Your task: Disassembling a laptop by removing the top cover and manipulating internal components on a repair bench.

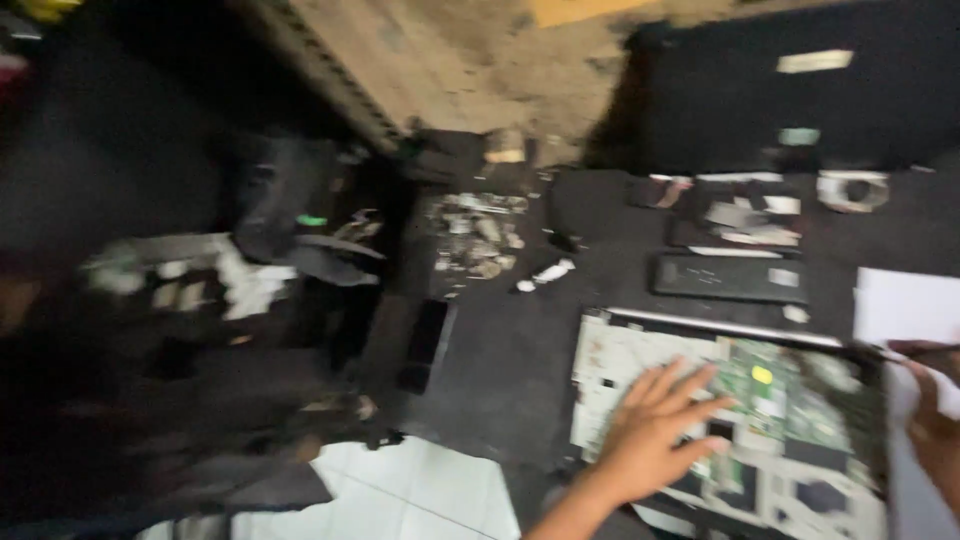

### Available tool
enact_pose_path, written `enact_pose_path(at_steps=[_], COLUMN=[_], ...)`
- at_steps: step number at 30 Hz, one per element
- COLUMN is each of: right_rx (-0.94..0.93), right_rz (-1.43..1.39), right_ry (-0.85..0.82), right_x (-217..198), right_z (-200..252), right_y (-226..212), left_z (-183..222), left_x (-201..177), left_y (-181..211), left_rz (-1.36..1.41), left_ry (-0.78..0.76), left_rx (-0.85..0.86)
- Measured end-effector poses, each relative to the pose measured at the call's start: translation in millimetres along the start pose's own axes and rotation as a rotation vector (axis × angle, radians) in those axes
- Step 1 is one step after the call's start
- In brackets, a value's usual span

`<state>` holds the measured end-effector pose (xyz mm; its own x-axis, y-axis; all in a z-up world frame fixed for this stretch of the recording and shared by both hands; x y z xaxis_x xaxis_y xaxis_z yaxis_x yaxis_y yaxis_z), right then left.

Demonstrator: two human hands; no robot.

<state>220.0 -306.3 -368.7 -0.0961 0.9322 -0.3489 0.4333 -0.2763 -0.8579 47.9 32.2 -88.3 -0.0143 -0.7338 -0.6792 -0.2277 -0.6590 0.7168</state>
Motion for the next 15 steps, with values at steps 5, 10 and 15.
enact_pose_path(at_steps=[5, 10, 15], right_rx=[-0.152, 0.32, -0.047], right_rz=[0.394, 0.674, 0.35], right_ry=[0.217, 0.273, 0.068], right_x=[-23.2, -26.6, -9.5], right_z=[-61.7, -64.9, -89.5], right_y=[-252.5, -251.9, -302.8], left_z=[-4.4, -10.6, -10.7], left_x=[-5.5, -4.1, -3.4], left_y=[8.9, 9.9, 5.9], left_rz=[-0.021, -0.07, -0.115], left_ry=[0.033, -0.043, -0.043], left_rx=[0.036, 0.007, -0.01])
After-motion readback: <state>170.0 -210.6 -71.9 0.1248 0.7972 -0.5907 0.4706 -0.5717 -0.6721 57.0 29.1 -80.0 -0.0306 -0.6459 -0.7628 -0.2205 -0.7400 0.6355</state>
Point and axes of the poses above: each hand's wrist, its own z-axis away from the middle knuckle, its own x-axis out of the palm, y = z × x, the point moved 8 cm from there along -z, towards the middle knuckle, and after that the axes turned 5 degrees about y, right-handed, at the moved point
